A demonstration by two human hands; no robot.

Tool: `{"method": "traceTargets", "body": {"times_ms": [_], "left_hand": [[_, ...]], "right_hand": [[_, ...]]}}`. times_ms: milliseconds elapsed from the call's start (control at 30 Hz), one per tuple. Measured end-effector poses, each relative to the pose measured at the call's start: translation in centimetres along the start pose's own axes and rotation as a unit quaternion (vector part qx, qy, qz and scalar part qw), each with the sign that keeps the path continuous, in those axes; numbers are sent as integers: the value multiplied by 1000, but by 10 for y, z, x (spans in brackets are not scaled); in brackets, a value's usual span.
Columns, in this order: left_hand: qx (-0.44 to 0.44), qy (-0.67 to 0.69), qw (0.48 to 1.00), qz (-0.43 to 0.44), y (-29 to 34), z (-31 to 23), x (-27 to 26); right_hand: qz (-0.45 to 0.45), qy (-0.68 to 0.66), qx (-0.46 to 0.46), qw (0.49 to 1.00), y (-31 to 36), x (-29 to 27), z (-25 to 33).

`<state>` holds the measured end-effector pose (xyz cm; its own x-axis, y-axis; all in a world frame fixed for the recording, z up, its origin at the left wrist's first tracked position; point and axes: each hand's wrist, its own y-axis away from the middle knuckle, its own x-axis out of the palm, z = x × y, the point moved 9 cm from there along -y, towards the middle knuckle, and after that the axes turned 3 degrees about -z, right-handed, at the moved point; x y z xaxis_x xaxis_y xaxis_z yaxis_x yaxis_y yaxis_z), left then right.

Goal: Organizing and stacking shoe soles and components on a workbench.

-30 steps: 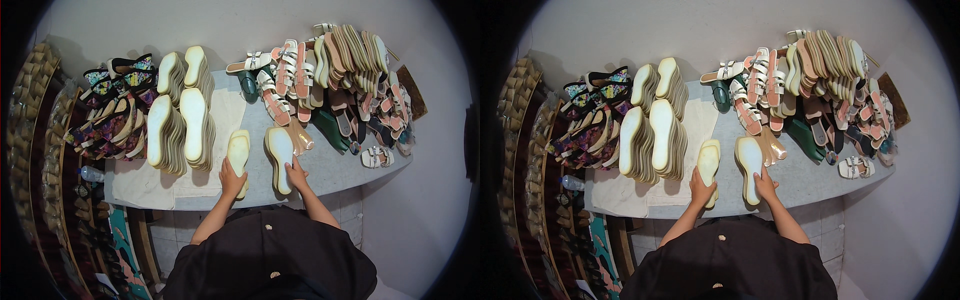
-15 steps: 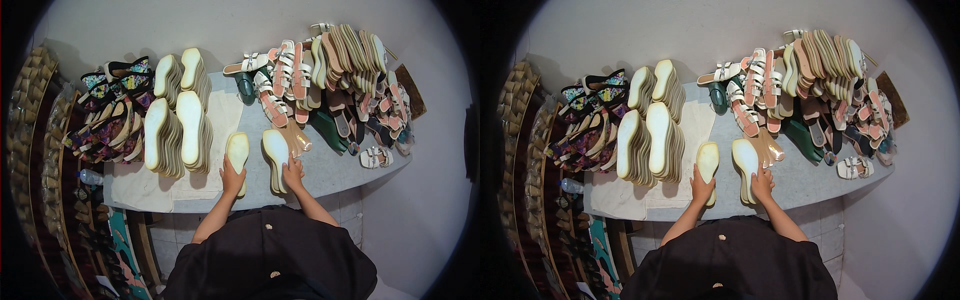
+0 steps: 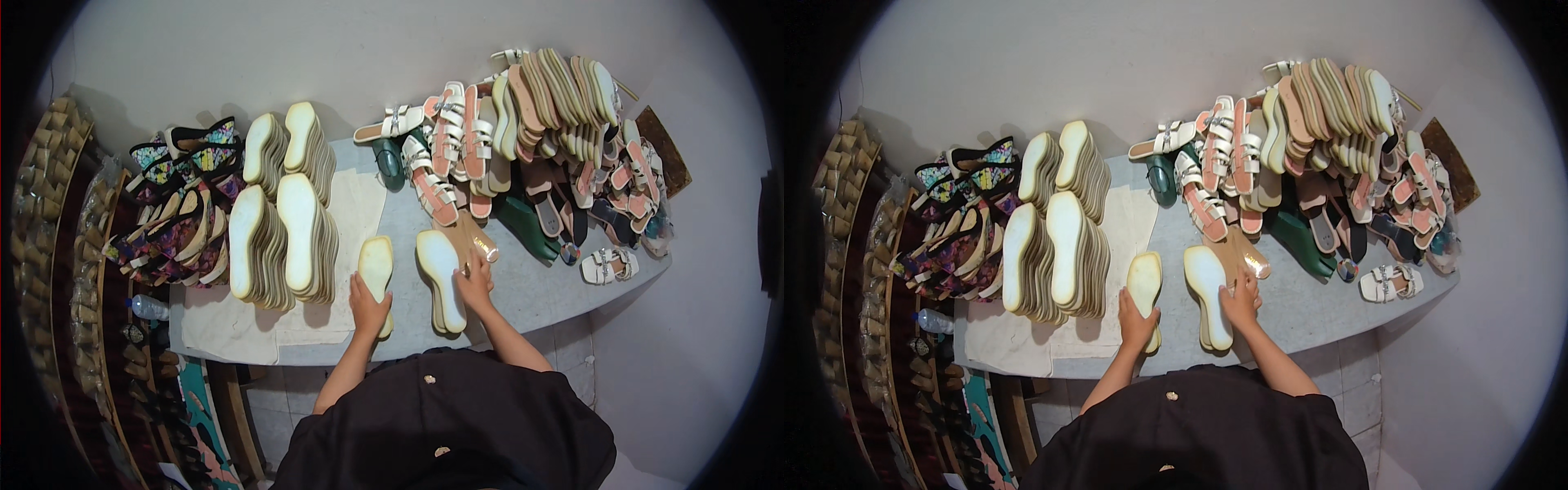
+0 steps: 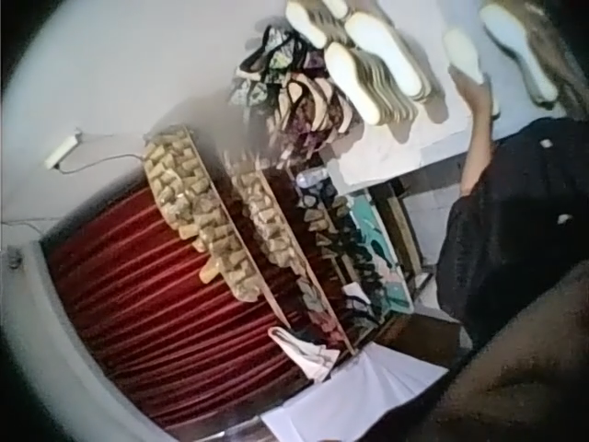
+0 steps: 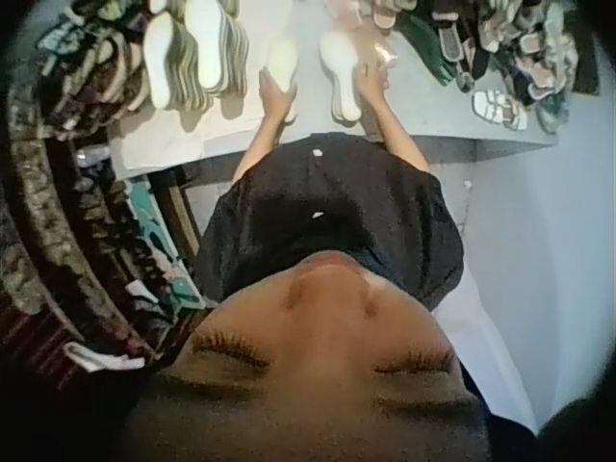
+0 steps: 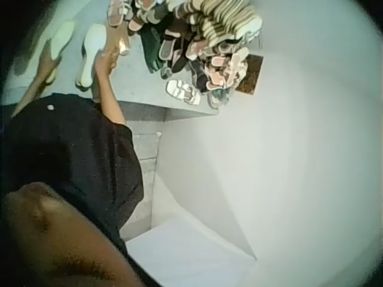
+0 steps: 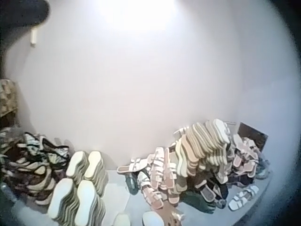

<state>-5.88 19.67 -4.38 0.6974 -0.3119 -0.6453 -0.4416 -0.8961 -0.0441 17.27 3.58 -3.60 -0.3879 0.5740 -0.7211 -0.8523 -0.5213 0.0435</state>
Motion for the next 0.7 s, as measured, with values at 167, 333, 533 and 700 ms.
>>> {"method": "traceTargets", "body": {"times_ms": [167,333,533,700], "left_hand": [[100,-59,989,-89,-5,-70,-20],[236,-36,969,62,9,-159,40],[228,-168,941,186,31,-134,126],[206,-167,947,178,31,-128,126]], "right_hand": [[-230,15,-132,964,-101,-126,63],[-376,86,-185,904,-183,-254,138],[-440,220,-125,862,-249,-344,155],[-399,64,115,907,-272,-388,83]]}}
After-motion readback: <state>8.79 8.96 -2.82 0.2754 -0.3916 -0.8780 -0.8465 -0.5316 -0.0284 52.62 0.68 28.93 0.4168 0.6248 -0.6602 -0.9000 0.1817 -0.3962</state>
